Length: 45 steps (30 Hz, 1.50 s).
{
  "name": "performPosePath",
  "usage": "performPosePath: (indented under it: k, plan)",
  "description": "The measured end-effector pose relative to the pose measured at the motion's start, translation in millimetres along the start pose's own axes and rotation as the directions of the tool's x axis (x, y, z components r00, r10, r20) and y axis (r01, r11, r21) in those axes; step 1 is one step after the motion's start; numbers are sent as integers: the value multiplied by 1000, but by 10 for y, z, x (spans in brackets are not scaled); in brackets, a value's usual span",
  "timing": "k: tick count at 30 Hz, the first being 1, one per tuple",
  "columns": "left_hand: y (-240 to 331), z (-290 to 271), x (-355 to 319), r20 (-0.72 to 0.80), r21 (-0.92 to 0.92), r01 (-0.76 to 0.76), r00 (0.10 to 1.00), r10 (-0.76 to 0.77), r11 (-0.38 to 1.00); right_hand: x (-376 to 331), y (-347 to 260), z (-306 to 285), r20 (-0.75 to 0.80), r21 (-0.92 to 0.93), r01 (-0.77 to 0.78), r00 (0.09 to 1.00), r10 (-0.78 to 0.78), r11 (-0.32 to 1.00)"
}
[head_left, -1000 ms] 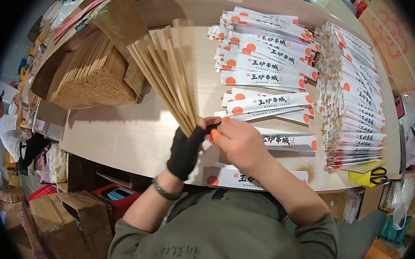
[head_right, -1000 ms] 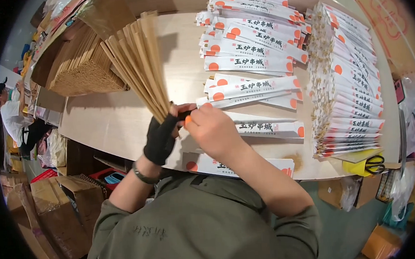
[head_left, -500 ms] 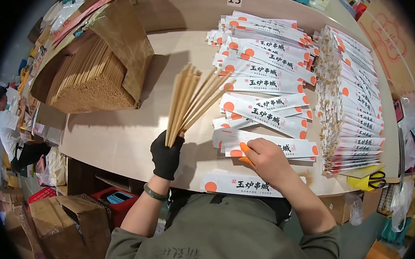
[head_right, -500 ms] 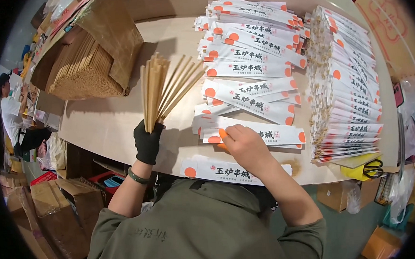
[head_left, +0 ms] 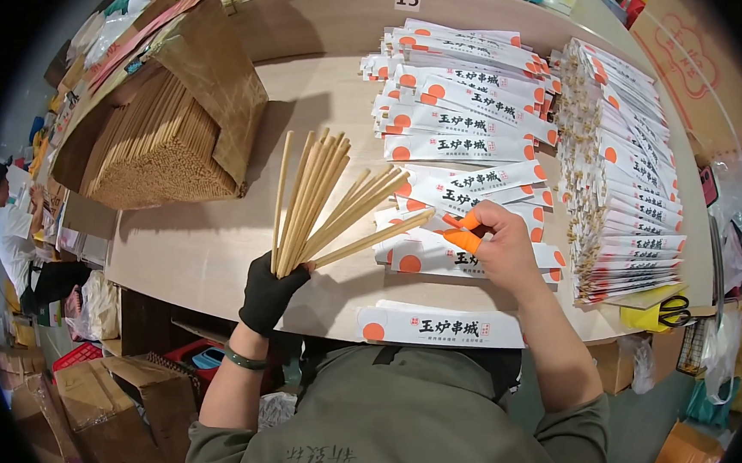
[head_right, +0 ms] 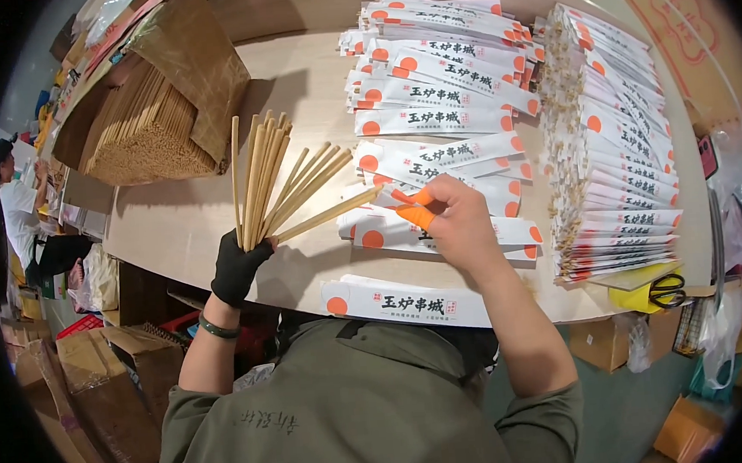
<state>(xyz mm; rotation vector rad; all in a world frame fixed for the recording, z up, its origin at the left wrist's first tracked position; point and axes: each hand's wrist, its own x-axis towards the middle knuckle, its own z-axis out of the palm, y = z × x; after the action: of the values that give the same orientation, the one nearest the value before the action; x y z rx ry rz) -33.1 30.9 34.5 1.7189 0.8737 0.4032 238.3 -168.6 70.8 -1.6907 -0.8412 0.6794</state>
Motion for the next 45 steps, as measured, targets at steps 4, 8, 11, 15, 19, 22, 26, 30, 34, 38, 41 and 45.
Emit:
performPosePath:
  k: [4, 8, 11, 15, 19, 22, 26, 30, 34, 38, 41, 45]
  plan:
    - [63, -140, 21, 32, 161, -44, 999, 40, 986, -43, 55, -2, 64, 4, -19, 998, 19, 1000]
    - [125, 20, 142, 33, 222, -238, 971, 236, 946, -12, -1, 144, 211, -590, 542, 819, -533, 598]
    - [248, 761, 251, 13, -418, -123, 990, 142, 900, 126, -169, 494, 352, -560, 689, 700, -621, 460]
    - [191, 841, 441, -205, -414, -195, 972, 117, 889, 216, -130, 427, 329, -592, 724, 618, -714, 354]
    - [44, 565, 398, -369, -25, -80, 927, 65, 996, -140, 132, 232, 391, -610, 614, 783, -484, 501]
    - [-1, 576, 293, -347, -195, -9, 936, -60, 981, -236, 348, 267, 504, -673, 659, 741, -444, 336]
    - [-10, 548, 208, -326, -327, 3, 938, -116, 945, -244, 431, 317, 353, -650, 628, 747, -563, 426]
    - [-117, 316, 119, -223, -156, 148, 958, -181, 977, -214, 338, 283, 162, -552, 508, 843, -513, 661]
    - [-147, 147, 40, -133, -84, 68, 988, -79, 994, -95, 56, 161, -81, -236, 19, 996, -39, 972]
    - [-86, -16, 22, -49, 37, 0, 999, 2, 999, -32, 29, 46, -31, -77, -31, 999, 28, 997]
    - [-4, -154, 37, 5, 67, -22, 1000, 22, 998, -44, 3, 4, 24, -86, 56, 998, -54, 995]
    - [51, -306, 71, 58, 187, -108, 993, 99, 976, -52, -16, -29, 176, -502, 429, 901, -397, 751]
